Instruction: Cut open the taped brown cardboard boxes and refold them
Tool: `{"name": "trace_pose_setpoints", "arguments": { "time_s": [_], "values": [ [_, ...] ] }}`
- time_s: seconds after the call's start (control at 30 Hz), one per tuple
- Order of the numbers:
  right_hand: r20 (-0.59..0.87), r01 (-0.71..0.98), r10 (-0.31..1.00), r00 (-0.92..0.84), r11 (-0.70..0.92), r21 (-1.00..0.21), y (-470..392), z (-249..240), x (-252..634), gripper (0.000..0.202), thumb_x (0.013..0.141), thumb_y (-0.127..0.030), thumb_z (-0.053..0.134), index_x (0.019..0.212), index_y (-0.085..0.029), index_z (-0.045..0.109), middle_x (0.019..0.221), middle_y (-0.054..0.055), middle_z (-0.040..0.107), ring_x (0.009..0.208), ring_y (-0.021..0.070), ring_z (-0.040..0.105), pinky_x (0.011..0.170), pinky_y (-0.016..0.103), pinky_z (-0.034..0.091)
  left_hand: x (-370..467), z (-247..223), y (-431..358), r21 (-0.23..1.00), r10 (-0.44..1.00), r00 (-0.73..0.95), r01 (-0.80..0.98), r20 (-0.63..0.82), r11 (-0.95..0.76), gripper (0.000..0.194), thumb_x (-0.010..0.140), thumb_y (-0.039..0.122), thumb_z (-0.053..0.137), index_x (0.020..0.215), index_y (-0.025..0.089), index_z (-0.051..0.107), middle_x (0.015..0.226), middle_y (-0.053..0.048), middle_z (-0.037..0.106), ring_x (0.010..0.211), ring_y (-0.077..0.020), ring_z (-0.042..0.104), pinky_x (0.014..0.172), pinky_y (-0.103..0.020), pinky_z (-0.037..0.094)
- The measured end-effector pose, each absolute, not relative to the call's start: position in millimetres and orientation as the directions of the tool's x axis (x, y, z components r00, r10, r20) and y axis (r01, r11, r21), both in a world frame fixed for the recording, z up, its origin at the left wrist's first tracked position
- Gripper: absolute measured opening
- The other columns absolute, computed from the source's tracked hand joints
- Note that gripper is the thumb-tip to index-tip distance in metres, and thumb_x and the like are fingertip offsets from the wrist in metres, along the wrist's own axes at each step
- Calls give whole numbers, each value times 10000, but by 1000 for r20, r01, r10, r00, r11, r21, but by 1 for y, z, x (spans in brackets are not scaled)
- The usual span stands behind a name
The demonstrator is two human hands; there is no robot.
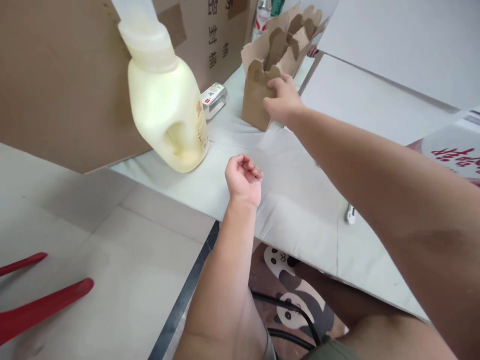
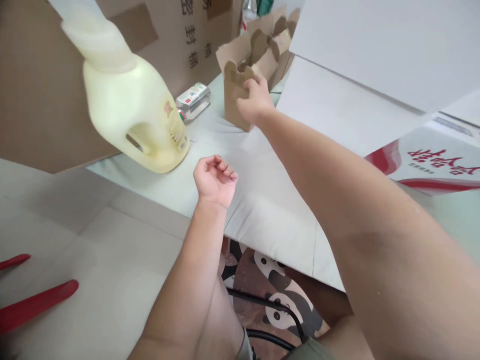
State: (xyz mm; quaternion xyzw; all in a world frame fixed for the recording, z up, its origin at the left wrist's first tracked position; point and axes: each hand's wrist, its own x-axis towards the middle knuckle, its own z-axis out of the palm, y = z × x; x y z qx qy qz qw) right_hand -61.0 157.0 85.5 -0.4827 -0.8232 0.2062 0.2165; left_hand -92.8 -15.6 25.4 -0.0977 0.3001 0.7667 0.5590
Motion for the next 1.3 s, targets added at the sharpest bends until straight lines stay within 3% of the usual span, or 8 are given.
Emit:
{"name": "trace_pose_setpoints", "arguments": {
  "time_s": [0.2,0.47,0.53,0.67,0.83,1.07,1.2,1.3],
  "values": [
    [203,684,910,-362,407,-605,146,74,-46,367,902,-117,390,1238,-122,536,1458,75,497,1361,236,542,1177,411,379,-94,25,-22,421,770,-427,-878,-475,-227,151,809,209,501,663,187,472,564,48,397,443,-63,353,484,-223,268],
    [427,386,880,-207,475,-791,47,59,99,91,848,-272,661,930,-283,622,972,26,678,959,201,700,876,410,583,-91,25,-20,541,687,-584,-777,-432,-321,228,842,189,501,624,198,434,532,55,373,447,-72,348,506,-243,266],
    [572,306,816,-85,567,-764,13,56,143,178,776,-272,762,846,-329,608,919,17,678,957,216,695,831,417,563,-87,21,-17,613,673,-631,-721,-387,-324,240,858,181,491,623,195,449,552,42,413,476,-80,390,525,-245,279],
    [622,428,770,143,518,-740,-41,39,215,551,640,-390,877,1083,-613,638,930,11,676,989,329,706,813,554,535,-69,9,-10,789,740,-659,-523,-135,-322,187,898,258,545,729,194,593,774,-23,639,748,-132,603,672,-250,399],
    [645,518,736,206,477,-710,-64,21,249,123,672,-520,802,760,-526,715,730,58,645,854,437,715,693,658,495,-32,-1,2,819,894,-437,-474,100,-323,382,919,569,551,888,224,712,1008,-66,737,1001,-214,670,843,-316,470],
    [608,359,751,260,509,-782,-43,20,243,249,850,-281,646,1020,-444,726,1188,-1,752,1096,329,713,711,507,554,-5,-3,-7,880,861,-464,-295,210,-373,544,893,723,530,916,234,767,1132,-93,744,1143,-255,668,950,-346,495],
    [625,446,749,220,492,-747,-36,9,247,455,802,-286,743,1211,-450,629,1439,23,581,763,187,674,555,363,486,-10,-2,-13,887,826,-385,-39,412,-460,497,930,666,526,918,238,780,1119,-105,727,1156,-267,640,1064,-383,455],
    [586,438,776,231,455,-775,-36,0,250,596,796,-317,743,1308,-528,523,1480,8,517,979,247,676,818,477,564,-12,0,-14,883,804,-381,77,455,-463,486,922,663,541,823,241,761,1007,-92,704,1073,-267,637,1028,-383,466]
  ]
}}
